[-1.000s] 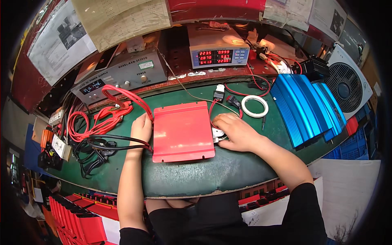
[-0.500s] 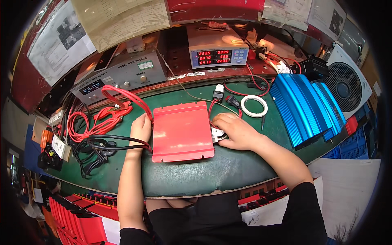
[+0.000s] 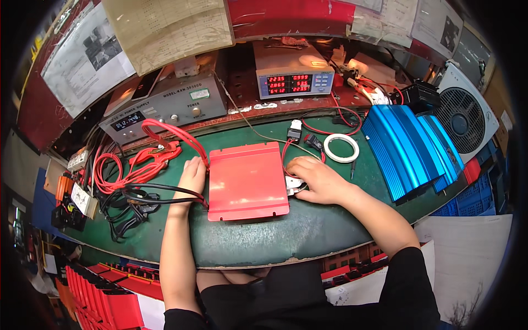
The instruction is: Testing electrical power inverters by connecting them to measurement equipment and checking values.
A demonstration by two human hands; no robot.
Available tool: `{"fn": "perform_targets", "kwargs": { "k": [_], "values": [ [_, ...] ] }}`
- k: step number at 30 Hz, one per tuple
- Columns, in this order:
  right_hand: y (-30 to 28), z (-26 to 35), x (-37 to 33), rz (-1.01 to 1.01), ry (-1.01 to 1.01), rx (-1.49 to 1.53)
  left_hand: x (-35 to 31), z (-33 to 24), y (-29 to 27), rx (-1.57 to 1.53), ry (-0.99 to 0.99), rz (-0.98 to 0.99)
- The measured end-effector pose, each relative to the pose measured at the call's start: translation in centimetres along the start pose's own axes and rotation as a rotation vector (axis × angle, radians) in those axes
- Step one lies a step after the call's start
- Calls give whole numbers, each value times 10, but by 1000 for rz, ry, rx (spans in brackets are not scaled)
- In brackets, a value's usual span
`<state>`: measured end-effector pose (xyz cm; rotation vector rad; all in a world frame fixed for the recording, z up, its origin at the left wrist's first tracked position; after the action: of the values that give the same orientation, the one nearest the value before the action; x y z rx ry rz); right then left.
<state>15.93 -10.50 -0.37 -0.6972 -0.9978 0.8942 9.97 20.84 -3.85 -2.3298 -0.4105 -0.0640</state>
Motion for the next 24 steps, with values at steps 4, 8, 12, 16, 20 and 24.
{"fn": "perform_targets", "kwargs": {
  "k": [4, 8, 12, 16, 20, 24],
  "values": [
    [0, 0, 1, 39, 32, 20, -1, -4, 1, 85, 67, -79],
    [1, 0, 1, 28, 18, 15, 0, 0, -1, 53, 30, -96],
    [3, -2, -1, 13, 11, 33, 0, -3, -7, 76, 19, 8],
    [-1, -1, -2, 15, 19, 20, -5, -21, -10, 25, 122, 44],
    [-3, -2, -2, 14, 20, 5, -3, 1, -7, -234, -68, 141],
    [1, -6, -3, 36, -6, -14, -2, 24, 1, -437, -117, 239]
  ]
}}
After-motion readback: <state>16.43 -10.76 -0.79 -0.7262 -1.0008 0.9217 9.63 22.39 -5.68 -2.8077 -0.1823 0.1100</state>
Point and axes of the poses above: each hand's wrist, its own x-axis towards the middle knuckle, its own y-axis out of the palm, z = x × y, the point moved 7 cm from there along x, towards the middle knuckle, and after that the axes turned 5 degrees about -y, right-handed, at the moved point
